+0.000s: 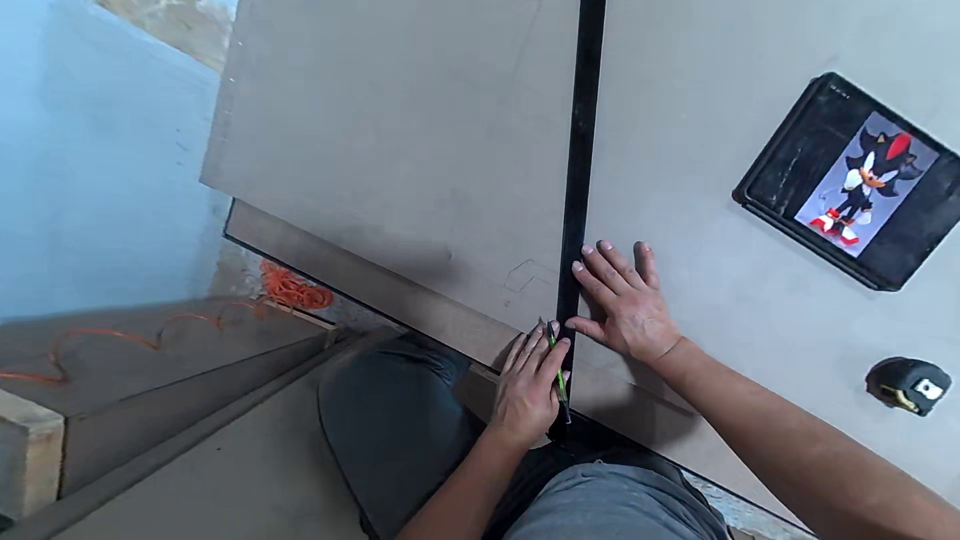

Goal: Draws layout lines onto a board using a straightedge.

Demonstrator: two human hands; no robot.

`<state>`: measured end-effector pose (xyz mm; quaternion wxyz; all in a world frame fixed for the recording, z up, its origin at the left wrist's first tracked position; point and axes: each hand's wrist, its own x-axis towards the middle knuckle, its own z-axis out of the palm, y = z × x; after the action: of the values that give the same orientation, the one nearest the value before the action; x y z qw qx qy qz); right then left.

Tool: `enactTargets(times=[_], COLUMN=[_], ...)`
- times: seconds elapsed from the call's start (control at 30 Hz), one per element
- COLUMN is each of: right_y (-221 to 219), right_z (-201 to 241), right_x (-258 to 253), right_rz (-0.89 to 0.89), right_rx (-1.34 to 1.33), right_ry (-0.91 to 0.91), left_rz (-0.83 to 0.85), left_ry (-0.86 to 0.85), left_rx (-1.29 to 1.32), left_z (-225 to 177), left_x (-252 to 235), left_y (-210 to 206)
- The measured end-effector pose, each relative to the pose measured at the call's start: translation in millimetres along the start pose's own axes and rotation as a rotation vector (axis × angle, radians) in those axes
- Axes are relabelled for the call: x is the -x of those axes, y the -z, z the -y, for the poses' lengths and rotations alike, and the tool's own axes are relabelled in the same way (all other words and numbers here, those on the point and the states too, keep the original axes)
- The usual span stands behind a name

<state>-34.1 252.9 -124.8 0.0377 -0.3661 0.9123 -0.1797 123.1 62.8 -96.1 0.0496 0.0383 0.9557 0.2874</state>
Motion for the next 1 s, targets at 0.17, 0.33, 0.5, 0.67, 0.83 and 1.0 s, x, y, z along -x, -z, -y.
enactTargets(times=[0.17,0.33,0.5,0.67,0.83,1.0], right_y=[7,9,9,7,14,11], right_z=[-22,-33,-38,-32,-33,-34], right_x=[-7,-15,-21,-18,-23,-24], right_rz=[0.021,0.009,0.049,0.02,0.065,0.065], right_rx=[-0.063,-0.098,-0.092,-0.081,-0.113,-0.118], right_ry=[0.093,0.162,0.215,0.174,0.199,0.223], left_rz=[-0.006,-0.029,-0.048,-0.049,-0.079,-0.066], left_ry=[0.061,0.072,0.067,0.093,0.031,0.014], left_rx=[0.019,0.045,0.016,0.007,0.033,0.027], left_z=[-10,-13,-20,-22,-21,-21], left_x=[0,0,-1,3,1,0], left_y=[-1,-7,-12,-18,-21,-20])
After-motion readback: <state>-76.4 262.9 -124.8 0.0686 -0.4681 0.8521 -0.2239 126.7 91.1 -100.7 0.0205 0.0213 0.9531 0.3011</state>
